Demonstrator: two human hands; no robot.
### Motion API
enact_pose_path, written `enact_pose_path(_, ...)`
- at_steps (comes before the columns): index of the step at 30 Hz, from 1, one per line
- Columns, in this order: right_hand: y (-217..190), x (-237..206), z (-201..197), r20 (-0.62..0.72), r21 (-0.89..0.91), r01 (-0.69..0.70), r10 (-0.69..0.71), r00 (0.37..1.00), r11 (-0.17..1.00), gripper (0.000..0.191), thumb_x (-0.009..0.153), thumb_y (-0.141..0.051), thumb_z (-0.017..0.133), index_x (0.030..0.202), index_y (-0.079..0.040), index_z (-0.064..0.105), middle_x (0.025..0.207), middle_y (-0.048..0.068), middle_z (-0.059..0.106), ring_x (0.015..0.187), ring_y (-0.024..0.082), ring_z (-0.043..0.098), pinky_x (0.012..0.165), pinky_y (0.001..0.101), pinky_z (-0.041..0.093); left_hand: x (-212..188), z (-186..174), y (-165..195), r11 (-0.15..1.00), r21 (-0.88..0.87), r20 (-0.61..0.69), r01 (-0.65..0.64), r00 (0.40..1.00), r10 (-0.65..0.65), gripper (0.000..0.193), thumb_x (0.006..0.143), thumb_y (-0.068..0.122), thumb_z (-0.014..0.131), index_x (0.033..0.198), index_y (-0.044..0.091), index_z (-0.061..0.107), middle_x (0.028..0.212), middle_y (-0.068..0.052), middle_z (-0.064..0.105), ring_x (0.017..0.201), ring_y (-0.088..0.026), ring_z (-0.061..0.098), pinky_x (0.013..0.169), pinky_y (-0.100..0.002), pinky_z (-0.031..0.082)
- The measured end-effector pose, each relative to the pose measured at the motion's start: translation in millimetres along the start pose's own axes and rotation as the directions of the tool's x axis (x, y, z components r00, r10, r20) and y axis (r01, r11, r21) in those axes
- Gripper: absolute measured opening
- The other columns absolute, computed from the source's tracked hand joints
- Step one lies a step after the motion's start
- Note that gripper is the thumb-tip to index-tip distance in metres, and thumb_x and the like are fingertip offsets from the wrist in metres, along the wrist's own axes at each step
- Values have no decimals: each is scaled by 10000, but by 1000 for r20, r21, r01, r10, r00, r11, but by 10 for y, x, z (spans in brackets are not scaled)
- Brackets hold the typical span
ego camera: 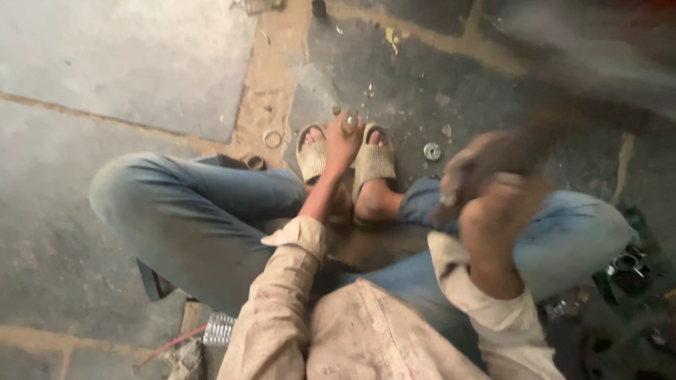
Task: The person sits cross-legged on the floor and repeatedly strikes a small metal part with a hammer. They hold the part with one hand and use the hammer with the other, occasionally adjusting the part's position.
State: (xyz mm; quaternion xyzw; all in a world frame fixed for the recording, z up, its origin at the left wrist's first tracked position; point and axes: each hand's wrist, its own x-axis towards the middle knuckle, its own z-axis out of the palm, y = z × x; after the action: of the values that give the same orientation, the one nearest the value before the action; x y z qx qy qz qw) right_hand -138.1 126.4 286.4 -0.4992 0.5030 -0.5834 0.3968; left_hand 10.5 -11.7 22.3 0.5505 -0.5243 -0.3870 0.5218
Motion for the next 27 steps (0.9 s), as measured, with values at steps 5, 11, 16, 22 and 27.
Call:
enact_pose_path(5, 550, 69, 158, 260, -586, 313, -192, 946, 747, 449, 1022, -481, 668, 1043, -34, 643, 758, 132, 626, 668, 302, 658, 556, 361, 478, -124, 168, -201, 998, 66, 96, -4, 995, -2, 162, 877, 176, 664, 890, 16, 643, 813, -216, 681, 780, -406, 683, 670, -458, 521)
enact_pose_path(11, 637, 36, -130, 98, -780, -86, 257, 961, 620, 443, 1030, -400, 658, 908, 26, 680, 643, 139, 638, 606, 309, 661, 525, 417, 479, -265, 266, -46, 969, 156, 40, -192, 981, 188, 241, 877, 181, 648, 1043, 9, 668, 915, -261, 686, 875, -464, 664, 756, -503, 525)
enact_pose_path(16, 224, 166, -812, 206, 102, -3, -18, 978, 995, 487, 1064, -508, 538, 1029, -48, 695, 851, 80, 673, 727, 209, 651, 676, 388, 514, -145, 206, -16, 996, 87, 98, 10, 995, -18, 229, 891, 223, 682, 985, 17, 652, 916, -237, 704, 888, -461, 668, 735, -481, 548)
enact_pose_path(22, 544, 101, -57, 111, -406, -260, 329, 938, 876, 524, 1021, -496, 578, 892, 4, 666, 716, 177, 646, 603, 225, 634, 577, 403, 498, -144, 62, 78, 996, -3, 47, -90, 995, 90, 228, 859, 184, 655, 1039, 47, 684, 904, -214, 711, 879, -449, 682, 729, -467, 542)
enact_pose_path(27, -5, 314, -94, -42, -565, -179, 189, 981, 805, 527, 1029, -480, 611, 817, -2, 678, 649, 134, 676, 515, 164, 636, 487, 356, 501, -68, 63, -9, 999, 26, 71, 36, 997, -38, 195, 874, 195, 680, 972, 27, 673, 839, -196, 704, 799, -404, 714, 704, -459, 547)
